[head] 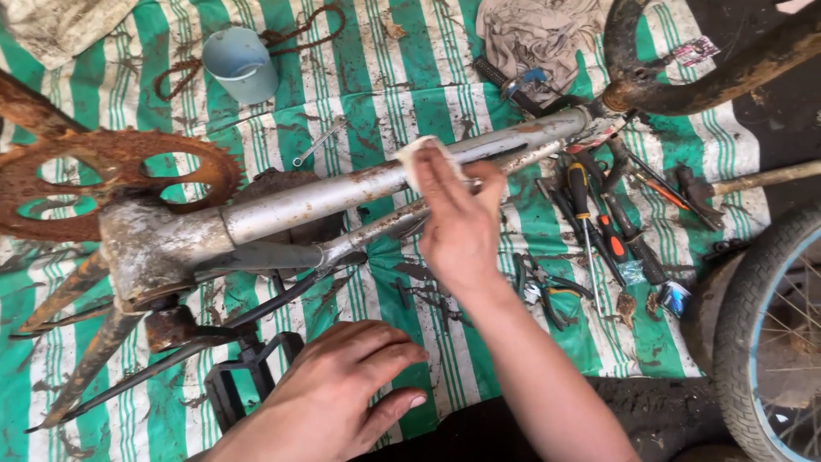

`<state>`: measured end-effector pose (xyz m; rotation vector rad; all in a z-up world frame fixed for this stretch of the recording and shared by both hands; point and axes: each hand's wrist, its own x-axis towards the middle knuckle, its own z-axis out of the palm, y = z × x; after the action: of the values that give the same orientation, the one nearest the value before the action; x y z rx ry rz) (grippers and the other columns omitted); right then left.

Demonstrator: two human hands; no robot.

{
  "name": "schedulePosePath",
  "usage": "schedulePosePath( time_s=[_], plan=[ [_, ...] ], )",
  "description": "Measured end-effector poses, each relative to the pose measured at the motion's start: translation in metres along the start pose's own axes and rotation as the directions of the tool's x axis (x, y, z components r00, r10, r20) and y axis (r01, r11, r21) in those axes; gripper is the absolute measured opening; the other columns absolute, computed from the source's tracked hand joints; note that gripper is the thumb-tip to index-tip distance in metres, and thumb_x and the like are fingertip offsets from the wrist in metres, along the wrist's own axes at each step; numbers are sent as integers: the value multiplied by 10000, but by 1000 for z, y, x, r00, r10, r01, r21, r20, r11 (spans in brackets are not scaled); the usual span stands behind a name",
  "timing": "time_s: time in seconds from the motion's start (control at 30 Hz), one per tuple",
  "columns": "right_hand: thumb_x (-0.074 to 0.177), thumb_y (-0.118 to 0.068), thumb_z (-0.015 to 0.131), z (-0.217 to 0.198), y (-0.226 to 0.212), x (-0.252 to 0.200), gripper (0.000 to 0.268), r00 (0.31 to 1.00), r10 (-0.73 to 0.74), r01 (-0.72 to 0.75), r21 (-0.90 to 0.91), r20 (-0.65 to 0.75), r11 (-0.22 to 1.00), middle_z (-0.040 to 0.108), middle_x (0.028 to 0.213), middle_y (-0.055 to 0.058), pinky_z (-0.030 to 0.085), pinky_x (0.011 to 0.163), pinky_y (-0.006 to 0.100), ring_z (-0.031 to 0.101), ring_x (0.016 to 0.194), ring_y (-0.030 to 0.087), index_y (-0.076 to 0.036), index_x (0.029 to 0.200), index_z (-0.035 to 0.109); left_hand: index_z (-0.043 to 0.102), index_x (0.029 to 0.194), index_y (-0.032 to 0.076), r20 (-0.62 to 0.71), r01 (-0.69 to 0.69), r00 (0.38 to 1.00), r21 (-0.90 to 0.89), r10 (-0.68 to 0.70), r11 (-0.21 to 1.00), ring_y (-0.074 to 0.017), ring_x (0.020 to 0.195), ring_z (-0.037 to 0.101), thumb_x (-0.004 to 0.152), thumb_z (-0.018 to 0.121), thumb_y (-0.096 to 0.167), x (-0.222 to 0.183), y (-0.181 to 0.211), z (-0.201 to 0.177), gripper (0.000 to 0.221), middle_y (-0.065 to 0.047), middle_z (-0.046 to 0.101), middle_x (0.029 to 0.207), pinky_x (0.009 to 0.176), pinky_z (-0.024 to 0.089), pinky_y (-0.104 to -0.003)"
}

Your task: Cleaning a bicycle wheel hub and sanding down a rusty bicycle frame to prepare it for repair.

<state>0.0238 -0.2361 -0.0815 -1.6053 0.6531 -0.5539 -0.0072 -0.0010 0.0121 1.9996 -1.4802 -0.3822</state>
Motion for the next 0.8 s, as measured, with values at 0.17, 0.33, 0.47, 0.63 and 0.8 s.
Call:
schedulePosePath(
  time_s=[0.17,0.33,0.47,0.63,0.8],
  plan=[
    [943,222,556,-65,54,70,735,871,-481,449,-554,97,701,431,1280,190,520,905,438,466,1157,393,-191,1535,698,738,1277,103,89,9,996,1,-10,1000,-349,1078,720,1088,713,376,-7,-8,8,333,-110,756,1209,933,558,-475],
    [826,200,529,-108,70,104,798,826,-562,402,-732,32,549,627,1502,294,557,946,446,513,1116,440,-55,1565,685,749,1299,105,80,0,997,15,-2,1000,-348,1121,723,1100,700,426,-13,-8,7,381,-117,767,1244,969,553,-493],
    [1035,-432,738,-28,-70,17,491,863,489,-410,388,-128,826,630,998,59,298,310,233,336,438,83,-179,1277,394,725,1259,91,105,-47,993,-44,51,998,-369,1096,715,1108,690,358,4,-2,9,309,-127,759,1200,978,548,-494],
    [939,-196,668,-36,-31,21,530,976,-203,181,-235,-77,955,680,1395,100,416,643,316,428,842,222,-152,1452,543,729,1265,103,124,-35,992,-6,36,999,-362,1099,705,1065,742,374,6,-9,25,337,-108,754,1206,956,545,-494],
    [977,197,629,-104,70,100,684,776,-625,425,-805,88,415,798,1448,150,487,566,471,441,1135,398,-58,1612,644,744,1290,85,84,-64,994,-16,65,998,-367,1050,729,1100,711,417,-12,-13,20,384,-139,756,1190,941,563,-481]
  ],
)
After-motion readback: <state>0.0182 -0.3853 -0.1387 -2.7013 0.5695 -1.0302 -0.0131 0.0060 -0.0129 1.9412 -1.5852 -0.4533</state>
